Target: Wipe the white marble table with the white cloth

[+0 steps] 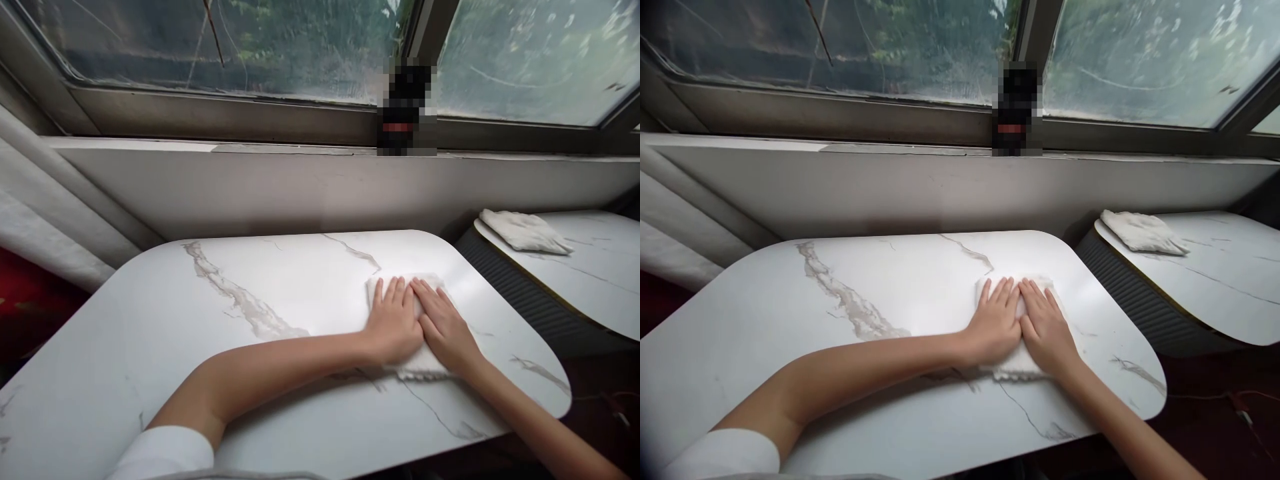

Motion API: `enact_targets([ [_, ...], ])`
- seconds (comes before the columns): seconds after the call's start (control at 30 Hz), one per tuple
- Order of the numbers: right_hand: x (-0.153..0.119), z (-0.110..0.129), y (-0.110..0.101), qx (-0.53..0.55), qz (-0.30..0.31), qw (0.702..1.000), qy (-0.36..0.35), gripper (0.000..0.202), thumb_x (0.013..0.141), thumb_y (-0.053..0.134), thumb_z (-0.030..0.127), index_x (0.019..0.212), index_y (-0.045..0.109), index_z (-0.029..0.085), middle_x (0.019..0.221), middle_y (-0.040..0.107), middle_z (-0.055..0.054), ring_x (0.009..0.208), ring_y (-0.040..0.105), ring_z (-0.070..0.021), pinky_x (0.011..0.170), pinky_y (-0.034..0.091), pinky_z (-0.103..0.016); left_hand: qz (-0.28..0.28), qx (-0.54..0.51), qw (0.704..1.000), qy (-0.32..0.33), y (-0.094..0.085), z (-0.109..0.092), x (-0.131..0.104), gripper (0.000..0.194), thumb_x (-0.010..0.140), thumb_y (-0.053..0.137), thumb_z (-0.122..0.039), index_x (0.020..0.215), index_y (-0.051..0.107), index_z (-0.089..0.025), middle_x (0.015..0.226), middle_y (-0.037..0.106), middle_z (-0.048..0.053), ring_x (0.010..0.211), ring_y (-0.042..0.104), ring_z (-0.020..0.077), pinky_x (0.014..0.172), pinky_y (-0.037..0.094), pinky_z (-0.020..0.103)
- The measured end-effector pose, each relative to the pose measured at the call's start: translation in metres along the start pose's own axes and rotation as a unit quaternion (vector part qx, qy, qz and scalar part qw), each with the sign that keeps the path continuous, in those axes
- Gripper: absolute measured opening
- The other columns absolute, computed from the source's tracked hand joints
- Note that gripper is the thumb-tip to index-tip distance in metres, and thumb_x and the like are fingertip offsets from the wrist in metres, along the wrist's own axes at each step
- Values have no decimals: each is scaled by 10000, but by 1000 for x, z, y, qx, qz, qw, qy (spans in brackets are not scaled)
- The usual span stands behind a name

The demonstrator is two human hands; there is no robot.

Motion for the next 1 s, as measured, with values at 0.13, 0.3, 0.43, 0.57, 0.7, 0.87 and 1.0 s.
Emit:
enact_targets([
  [0.13,76,-16,23,24,5,998,49,518,872,260,190,1356,421,100,1408,428,-95,1324,339,-192,1109,255,-431,-56,11,996,-63,-6,46,58,519,931,216,-260,1401,304,-58,1478,292,110,1371,208,201,1139,71,423],
  [0.3,154,-28,45,5,-9,997,73,506,856,283,174,1316,469,77,1402,435,-112,1323,340,-201,1107,239,-397,-102,55,990,-79,-15,95,115,471,939,238,-244,1362,382,-95,1445,363,99,1343,280,186,1132,104,400],
  [0.43,185,-35,56,8,2,999,41,504,836,302,160,1301,485,94,1382,463,-107,1301,376,-203,1090,261,-394,-122,66,984,-109,-18,114,134,453,936,255,-228,1348,401,-109,1426,392,107,1328,310,199,1124,121,422],
  [0.57,190,-41,59,14,-3,1000,16,504,829,315,165,1297,491,109,1373,476,-96,1295,384,-209,1084,268,-401,-132,70,981,-124,-17,115,135,459,940,267,-235,1354,399,-84,1431,382,117,1333,298,206,1131,104,409],
  [0.7,176,-35,56,30,-22,999,13,498,834,312,182,1279,510,77,1361,485,-122,1285,399,-210,1082,276,-384,-132,78,980,-130,-16,107,124,471,944,264,-248,1364,390,-73,1447,352,122,1348,268,210,1134,92,412],
  [0.87,135,-11,48,75,-51,995,29,504,822,309,189,1272,523,112,1354,497,-100,1291,392,-218,1092,258,-420,-116,88,983,-109,-15,87,85,475,955,236,-258,1369,378,-75,1459,328,124,1360,245,210,1133,99,423],
  [1.0,84,12,31,189,-6,979,80,551,813,324,217,1340,451,120,1412,424,-90,1343,300,-215,1128,160,-449,-107,94,987,-75,-13,65,34,476,958,235,-265,1374,361,-72,1457,330,127,1360,244,219,1132,90,439],
])
Point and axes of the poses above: each hand's wrist, its own x-axis towards the middle knuckle, its own y-axis out of the palm, z = x × y, the point moved 2 cm from there along x, towards the middle knuckle
